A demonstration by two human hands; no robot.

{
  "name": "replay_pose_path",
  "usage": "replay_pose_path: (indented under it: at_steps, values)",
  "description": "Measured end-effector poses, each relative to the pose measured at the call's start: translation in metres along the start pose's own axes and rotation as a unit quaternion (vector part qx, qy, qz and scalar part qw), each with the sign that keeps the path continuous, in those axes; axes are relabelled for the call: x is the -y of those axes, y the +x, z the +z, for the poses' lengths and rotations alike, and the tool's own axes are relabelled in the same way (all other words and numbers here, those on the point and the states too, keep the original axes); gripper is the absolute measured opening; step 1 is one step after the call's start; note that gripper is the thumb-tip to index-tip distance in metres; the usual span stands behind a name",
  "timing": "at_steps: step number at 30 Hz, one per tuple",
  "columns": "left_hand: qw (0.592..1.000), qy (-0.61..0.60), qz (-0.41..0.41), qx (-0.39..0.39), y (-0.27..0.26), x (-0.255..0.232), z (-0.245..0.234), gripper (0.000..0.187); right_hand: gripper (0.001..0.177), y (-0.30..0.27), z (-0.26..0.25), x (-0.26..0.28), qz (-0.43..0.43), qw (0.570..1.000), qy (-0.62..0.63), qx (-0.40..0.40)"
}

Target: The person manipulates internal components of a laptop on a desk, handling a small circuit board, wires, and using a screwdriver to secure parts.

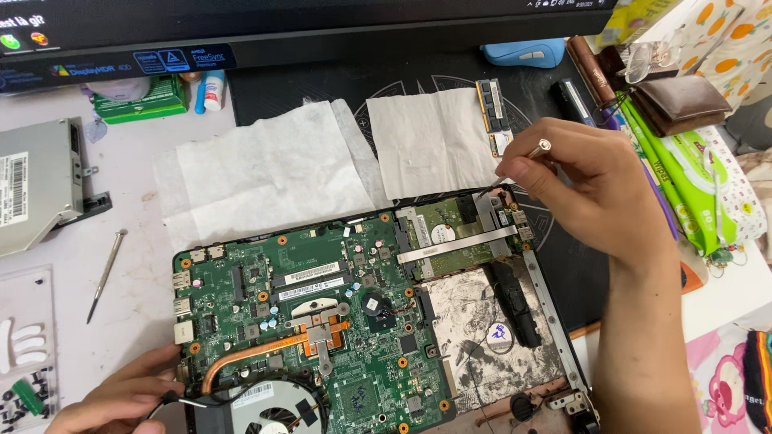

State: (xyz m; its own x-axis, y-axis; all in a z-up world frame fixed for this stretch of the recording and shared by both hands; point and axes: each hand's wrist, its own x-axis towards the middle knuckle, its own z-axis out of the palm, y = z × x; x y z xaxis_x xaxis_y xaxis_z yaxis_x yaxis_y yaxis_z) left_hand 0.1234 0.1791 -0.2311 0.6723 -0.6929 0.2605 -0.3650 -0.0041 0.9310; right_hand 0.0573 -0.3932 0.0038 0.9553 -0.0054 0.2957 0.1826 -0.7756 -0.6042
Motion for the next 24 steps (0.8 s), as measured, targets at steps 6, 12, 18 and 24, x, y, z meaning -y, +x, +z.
replay_pose_path:
  at_steps: [6, 12, 18, 24]
  values:
    - [0.987, -0.041, -0.08, -0.133, 0.009, -0.047, 0.033, 0.03, 0.023, -0.002, 0.001, 0.0, 0.024, 0.999, -0.027, -0.012]
    - [0.977, -0.02, -0.11, -0.184, 0.021, -0.074, 0.05, 0.021, 0.023, -0.005, 0.0, 0.018, 0.072, 0.997, -0.008, -0.018]
    - [0.95, 0.02, -0.196, -0.242, 0.044, -0.123, 0.073, 0.015, 0.017, -0.001, 0.008, 0.03, -0.053, 0.979, -0.072, 0.184]
    - [0.943, 0.053, -0.189, -0.267, 0.051, -0.129, 0.08, 0.013, 0.022, -0.009, 0.013, 0.011, 0.028, 0.966, -0.073, 0.246]
